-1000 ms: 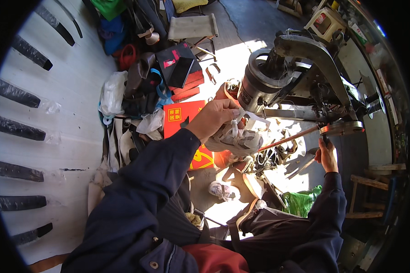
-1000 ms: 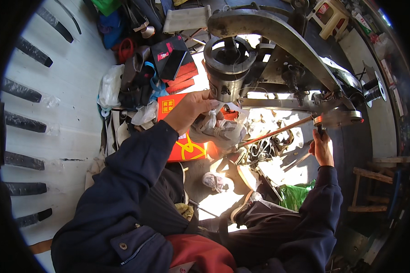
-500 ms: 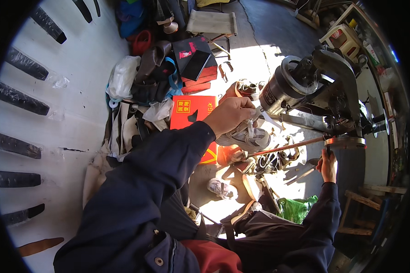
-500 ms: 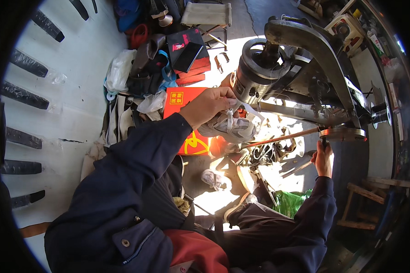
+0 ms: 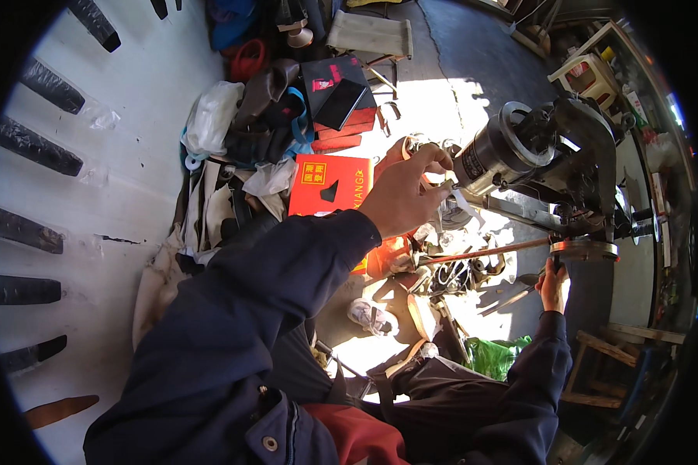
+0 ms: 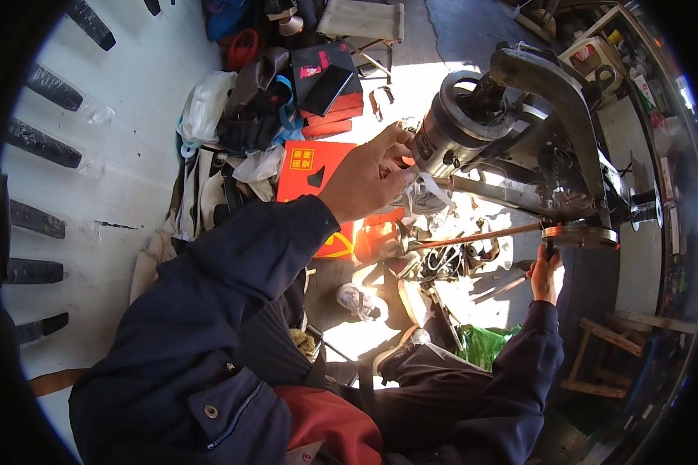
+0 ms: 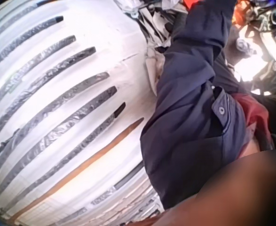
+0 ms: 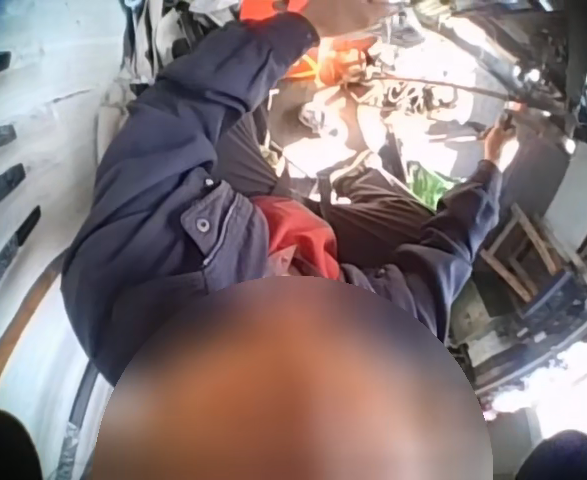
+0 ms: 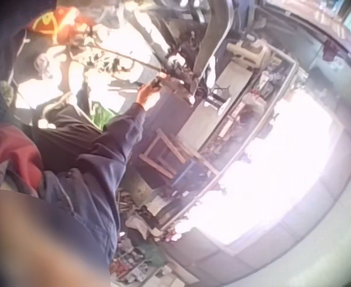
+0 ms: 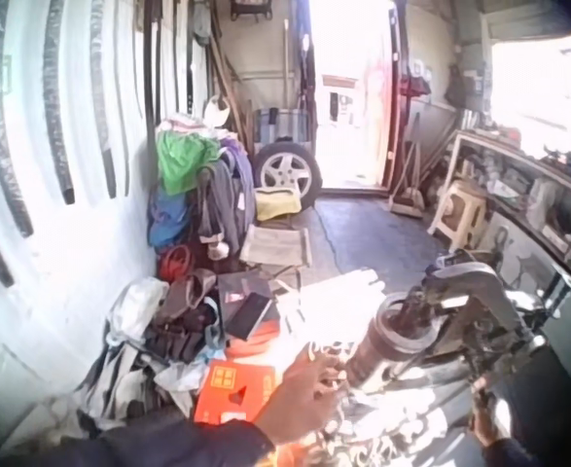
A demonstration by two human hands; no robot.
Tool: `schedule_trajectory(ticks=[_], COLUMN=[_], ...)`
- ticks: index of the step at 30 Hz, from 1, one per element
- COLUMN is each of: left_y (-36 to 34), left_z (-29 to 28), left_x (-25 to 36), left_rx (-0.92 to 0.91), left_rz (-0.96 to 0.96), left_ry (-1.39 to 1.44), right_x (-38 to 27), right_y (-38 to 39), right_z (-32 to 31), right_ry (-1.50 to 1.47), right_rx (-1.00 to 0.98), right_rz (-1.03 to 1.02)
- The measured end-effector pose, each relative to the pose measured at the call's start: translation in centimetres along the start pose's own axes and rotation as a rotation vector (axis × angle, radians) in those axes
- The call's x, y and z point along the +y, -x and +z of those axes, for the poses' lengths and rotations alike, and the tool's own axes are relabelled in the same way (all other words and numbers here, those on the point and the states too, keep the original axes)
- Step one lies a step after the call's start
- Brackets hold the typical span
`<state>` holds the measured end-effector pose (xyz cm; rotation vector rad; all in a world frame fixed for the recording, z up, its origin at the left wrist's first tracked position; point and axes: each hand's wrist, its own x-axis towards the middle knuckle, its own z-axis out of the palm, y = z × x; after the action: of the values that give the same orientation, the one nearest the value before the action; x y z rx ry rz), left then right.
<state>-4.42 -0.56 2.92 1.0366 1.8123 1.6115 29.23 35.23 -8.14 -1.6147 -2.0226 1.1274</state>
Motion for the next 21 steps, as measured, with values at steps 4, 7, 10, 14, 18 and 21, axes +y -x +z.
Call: schedule_trajectory(ticks=[4, 7, 10, 14, 18, 21], left_y=[0.1, 0.1, 0.3, 0.5, 0.5, 0.4], left_z=[-0.1, -0.3, -0.5, -0.5, 0.3, 0.7], left_x=[0.7, 1.0, 1.1, 0.9, 0.7, 0.5], left_rx=[-0.027, -0.022, -0.011, -0.004, 0.105, 0.226], left_rz=[-0.051, -0.017, -0.024, 0.022, 0.136, 0.265], left_ry=[-0.034, -0.057, -0.06, -0.117, -0.156, -0.203], right_x=[1.1, -0.2, -2.8, -6.6, -9.2, -10.1], right_y=[-1.0, -2.2, -2.3, 0.0, 2.5, 3.9], right_z=[-1.1, -4.6, -7.3, -8.6, -8.4, -7.7], right_ry=[0.193, 0.015, -0.23, -0.249, -0.298, -0.407], right_rx=[0.19, 0.319, 0.411, 0.528, 0.495, 0.462], right_rz=[-0.086, 0.012, -0.067, -0.191, -0.278, -0.247])
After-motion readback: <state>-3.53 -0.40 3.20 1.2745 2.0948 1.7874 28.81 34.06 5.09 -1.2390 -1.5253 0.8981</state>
